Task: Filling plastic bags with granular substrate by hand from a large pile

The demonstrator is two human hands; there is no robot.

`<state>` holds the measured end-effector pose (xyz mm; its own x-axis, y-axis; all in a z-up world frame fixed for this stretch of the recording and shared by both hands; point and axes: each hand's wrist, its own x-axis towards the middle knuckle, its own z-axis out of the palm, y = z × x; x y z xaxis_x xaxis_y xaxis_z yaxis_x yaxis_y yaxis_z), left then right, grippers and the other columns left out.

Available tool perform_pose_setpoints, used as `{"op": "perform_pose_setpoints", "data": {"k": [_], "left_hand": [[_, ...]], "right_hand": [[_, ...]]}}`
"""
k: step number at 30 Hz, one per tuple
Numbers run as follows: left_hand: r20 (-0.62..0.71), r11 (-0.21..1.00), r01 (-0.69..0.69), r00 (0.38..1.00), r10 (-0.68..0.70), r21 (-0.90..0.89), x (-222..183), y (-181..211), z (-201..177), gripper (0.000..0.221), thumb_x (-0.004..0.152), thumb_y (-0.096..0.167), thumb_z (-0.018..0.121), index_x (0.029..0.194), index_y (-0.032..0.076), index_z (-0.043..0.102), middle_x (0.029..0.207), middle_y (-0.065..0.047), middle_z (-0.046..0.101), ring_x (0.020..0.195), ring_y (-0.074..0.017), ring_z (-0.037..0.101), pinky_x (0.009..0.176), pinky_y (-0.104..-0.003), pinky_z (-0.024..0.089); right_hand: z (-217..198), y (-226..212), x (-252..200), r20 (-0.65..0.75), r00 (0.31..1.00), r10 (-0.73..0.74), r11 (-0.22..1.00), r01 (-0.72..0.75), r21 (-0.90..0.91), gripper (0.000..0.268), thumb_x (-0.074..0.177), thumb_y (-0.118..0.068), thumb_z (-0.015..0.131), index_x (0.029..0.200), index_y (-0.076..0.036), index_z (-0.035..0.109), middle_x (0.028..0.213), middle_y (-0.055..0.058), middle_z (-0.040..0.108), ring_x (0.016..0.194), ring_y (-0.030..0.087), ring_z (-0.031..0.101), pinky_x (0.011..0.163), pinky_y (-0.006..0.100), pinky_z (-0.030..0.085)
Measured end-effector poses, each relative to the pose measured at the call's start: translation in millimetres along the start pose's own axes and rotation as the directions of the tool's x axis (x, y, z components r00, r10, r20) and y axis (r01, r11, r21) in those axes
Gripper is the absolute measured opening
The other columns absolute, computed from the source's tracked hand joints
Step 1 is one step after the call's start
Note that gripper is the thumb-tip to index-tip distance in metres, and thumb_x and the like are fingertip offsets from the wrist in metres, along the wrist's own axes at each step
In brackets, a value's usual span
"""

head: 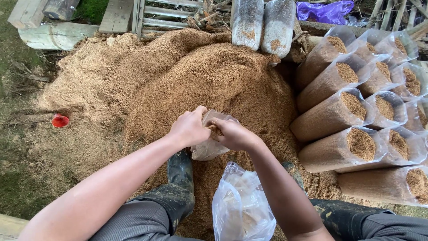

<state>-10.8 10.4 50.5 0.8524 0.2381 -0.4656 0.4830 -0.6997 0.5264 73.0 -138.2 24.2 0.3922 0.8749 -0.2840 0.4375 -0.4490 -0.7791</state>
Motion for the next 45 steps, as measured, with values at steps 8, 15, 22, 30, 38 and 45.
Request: {"op": "perform_pose_setpoints", "data": {"k": [8,15,22,30,38,45], "left_hand": [[-0.063,0.999,-0.001,0.998,0.004,0.052,18,-13,14,0.044,0.087,0.029,0.059,0.125,0.009,0.071,0.114,-0.026,0.073,0.112,-0.0496,0.069,0.095,-0.059,0.056],[-0.162,0.996,0.027,0.987,-0.013,0.085,43,-33,34,0.029,0.093,0.032,0.058,0.1,0.016,0.081,0.098,-0.021,0.077,0.1,-0.047,0.073,0.084,-0.057,0.061],[-0.154,0.993,0.009,0.988,0.009,0.114,51,-36,33,0.027,0.094,0.027,0.058,0.096,0.011,0.079,0.095,-0.023,0.075,0.098,-0.0477,0.074,0.081,-0.056,0.062],[-0.167,0.998,-0.018,0.986,0.028,0.061,44,-14,21,0.024,0.094,0.024,0.06,0.095,0.01,0.079,0.094,-0.023,0.075,0.097,-0.0482,0.073,0.08,-0.057,0.062],[-0.153,0.999,0.007,0.988,0.002,0.054,43,-20,19,0.023,0.094,0.018,0.059,0.089,0.005,0.077,0.089,-0.025,0.075,0.094,-0.0492,0.074,0.077,-0.057,0.061],[-0.155,0.999,-0.027,0.987,0.029,0.017,52,-24,28,0.025,0.088,0.019,0.057,0.084,0.003,0.076,0.086,-0.026,0.074,0.091,-0.0478,0.074,0.08,-0.057,0.06]], "right_hand": [[-10,10,-5,-0.171,0.984,-0.046,0.996,0.058,0.065,0.008,0.09,-0.008,0.073,0.094,-0.004,0.077,0.08,0.014,0.076,0.068,0.026,0.072,0.065,0.036,0.06],[-26,23,-8,-0.255,0.967,-0.023,0.981,0.071,0.179,0.016,0.097,-0.016,0.068,0.099,-0.002,0.077,0.083,0.017,0.075,0.068,0.026,0.065,0.066,0.036,0.055],[-43,43,-27,-0.248,0.941,0.231,0.967,-0.251,-0.052,0.029,0.092,-0.015,0.073,0.116,0.0,0.068,0.092,0.017,0.068,0.077,0.028,0.065,0.073,0.04,0.054],[-45,96,-14,-0.567,0.822,0.044,0.988,0.048,0.146,0.007,0.09,0.0,0.071,0.093,-0.003,0.077,0.078,0.017,0.073,0.064,0.021,0.067,0.054,0.032,0.057],[36,217,5,-0.318,0.627,0.711,0.592,-0.291,0.751,0.04,0.104,-0.037,0.064,0.134,-0.011,0.06,0.12,0.014,0.067,0.107,0.027,0.069,0.084,0.043,0.063],[95,193,20,-0.211,0.549,0.809,0.413,-0.275,0.868,0.074,0.093,-0.035,0.077,0.145,0.007,0.044,0.143,0.034,0.048,0.132,0.05,0.05,0.095,0.065,0.053]]}}
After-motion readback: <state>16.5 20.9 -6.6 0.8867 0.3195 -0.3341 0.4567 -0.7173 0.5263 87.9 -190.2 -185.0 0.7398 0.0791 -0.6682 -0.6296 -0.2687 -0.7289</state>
